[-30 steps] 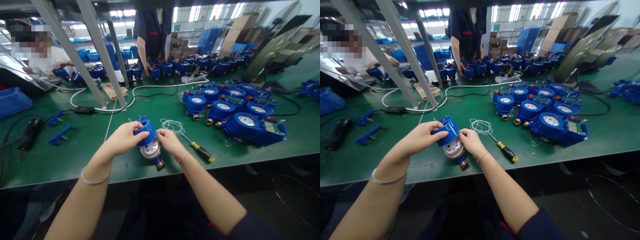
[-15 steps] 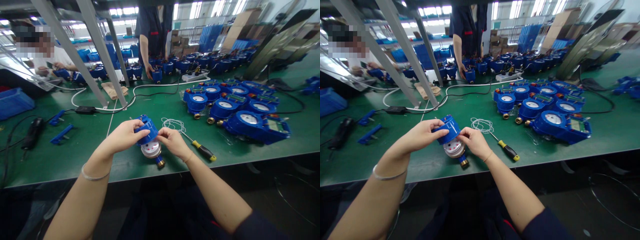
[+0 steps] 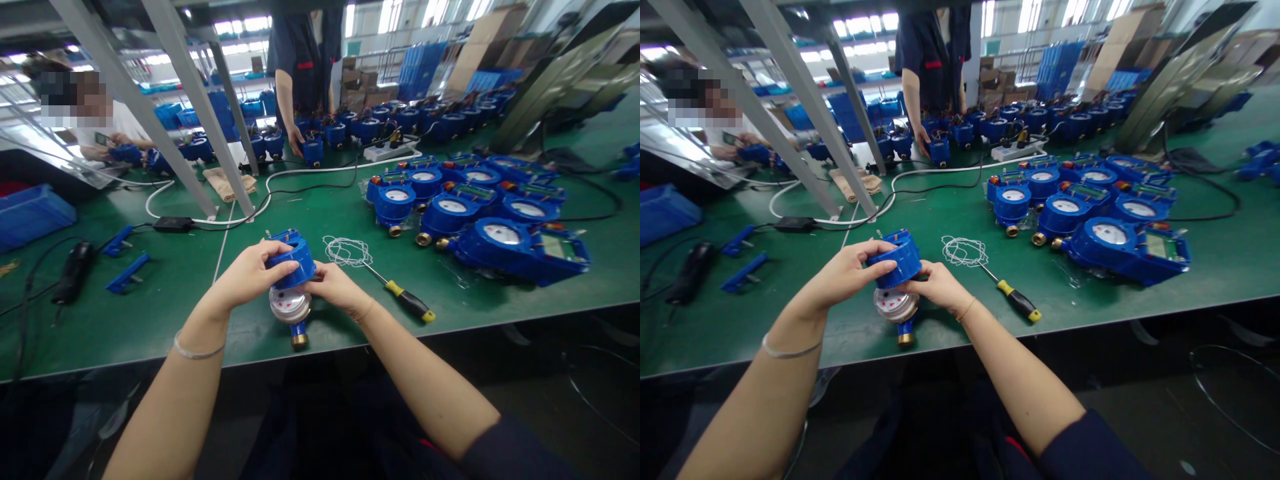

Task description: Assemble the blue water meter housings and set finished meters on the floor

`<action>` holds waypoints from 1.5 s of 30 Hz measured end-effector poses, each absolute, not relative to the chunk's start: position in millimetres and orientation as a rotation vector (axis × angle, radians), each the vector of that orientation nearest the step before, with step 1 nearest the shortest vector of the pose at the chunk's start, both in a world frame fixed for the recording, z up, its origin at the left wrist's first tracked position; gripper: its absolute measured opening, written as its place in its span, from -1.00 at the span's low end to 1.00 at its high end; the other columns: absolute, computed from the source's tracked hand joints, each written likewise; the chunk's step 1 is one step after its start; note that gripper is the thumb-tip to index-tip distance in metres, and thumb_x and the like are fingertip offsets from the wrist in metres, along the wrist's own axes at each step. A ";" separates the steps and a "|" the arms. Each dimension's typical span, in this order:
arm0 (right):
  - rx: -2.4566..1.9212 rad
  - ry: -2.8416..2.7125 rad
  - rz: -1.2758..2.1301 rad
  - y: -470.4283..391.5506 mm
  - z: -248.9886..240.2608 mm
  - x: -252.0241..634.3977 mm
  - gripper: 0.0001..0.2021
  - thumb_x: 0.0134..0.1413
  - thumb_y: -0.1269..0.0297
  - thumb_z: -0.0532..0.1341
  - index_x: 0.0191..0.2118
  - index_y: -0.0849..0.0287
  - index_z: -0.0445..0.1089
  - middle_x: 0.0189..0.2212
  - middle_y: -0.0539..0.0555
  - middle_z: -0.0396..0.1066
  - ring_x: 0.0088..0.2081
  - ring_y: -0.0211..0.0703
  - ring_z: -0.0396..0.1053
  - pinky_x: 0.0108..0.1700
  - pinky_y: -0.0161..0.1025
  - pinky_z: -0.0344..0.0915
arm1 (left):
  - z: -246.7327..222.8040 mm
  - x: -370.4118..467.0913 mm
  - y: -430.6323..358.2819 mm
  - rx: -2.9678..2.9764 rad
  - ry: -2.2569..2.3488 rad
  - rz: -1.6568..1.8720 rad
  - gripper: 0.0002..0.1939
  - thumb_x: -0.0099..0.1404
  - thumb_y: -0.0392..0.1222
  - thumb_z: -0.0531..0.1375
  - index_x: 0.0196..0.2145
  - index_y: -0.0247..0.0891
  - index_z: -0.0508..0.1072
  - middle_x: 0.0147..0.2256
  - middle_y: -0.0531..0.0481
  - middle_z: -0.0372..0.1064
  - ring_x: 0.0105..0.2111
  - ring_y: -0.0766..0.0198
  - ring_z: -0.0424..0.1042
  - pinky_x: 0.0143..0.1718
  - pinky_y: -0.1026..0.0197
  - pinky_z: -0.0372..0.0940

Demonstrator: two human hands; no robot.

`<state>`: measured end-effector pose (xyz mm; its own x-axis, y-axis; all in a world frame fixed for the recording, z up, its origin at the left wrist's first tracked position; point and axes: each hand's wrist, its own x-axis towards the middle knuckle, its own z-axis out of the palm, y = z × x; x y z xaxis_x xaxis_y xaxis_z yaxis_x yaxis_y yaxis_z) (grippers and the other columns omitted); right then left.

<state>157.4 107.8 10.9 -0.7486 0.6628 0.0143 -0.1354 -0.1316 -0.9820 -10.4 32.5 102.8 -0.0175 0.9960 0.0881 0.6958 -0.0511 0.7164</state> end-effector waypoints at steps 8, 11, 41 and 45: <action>-0.704 -1.410 1.893 96.1 6.1 149.0 -0.84 -0.16 0.24 0.34 -0.40 0.20 0.54 -0.41 0.03 0.57 -0.36 -0.16 0.40 -0.12 -0.15 0.31 | 28.3 25.5 -19.8 1.256 2.011 1.701 -0.16 0.05 0.07 0.42 0.24 -0.07 0.23 0.31 -0.18 -0.03 0.34 -0.06 0.02 0.32 -0.16 0.05; -0.793 -1.307 1.830 90.9 1.5 144.2 -0.88 -0.21 0.30 0.30 -0.45 0.20 0.51 -0.45 0.00 0.55 -0.37 -0.18 0.37 -0.18 -0.19 0.30 | 0.9 39.8 -34.4 0.781 1.804 1.717 -0.22 -0.02 0.06 0.45 0.10 -0.26 0.33 0.11 -0.27 0.31 0.19 -0.06 0.30 0.24 -0.13 0.20; -0.758 -0.549 2.282 73.5 30.1 139.4 -0.54 -0.14 -0.14 0.42 -0.22 0.13 0.52 -0.23 0.09 0.60 -0.13 0.01 0.52 0.08 -0.01 0.40 | -3.9 43.6 -23.5 0.376 1.756 1.974 -0.62 0.15 0.07 0.31 -0.30 -0.34 0.52 -0.23 -0.19 0.55 -0.24 0.13 0.55 -0.41 0.26 0.35; -0.723 -0.633 2.288 70.1 27.4 146.1 -0.53 -0.14 -0.12 0.43 -0.19 0.12 0.54 -0.17 0.10 0.60 -0.07 0.01 0.50 0.13 0.00 0.36 | -8.7 26.5 -51.2 0.130 1.789 2.148 -0.63 0.24 0.09 0.23 -0.17 -0.26 0.40 -0.31 -0.03 0.48 -0.38 0.33 0.52 -0.47 0.38 0.31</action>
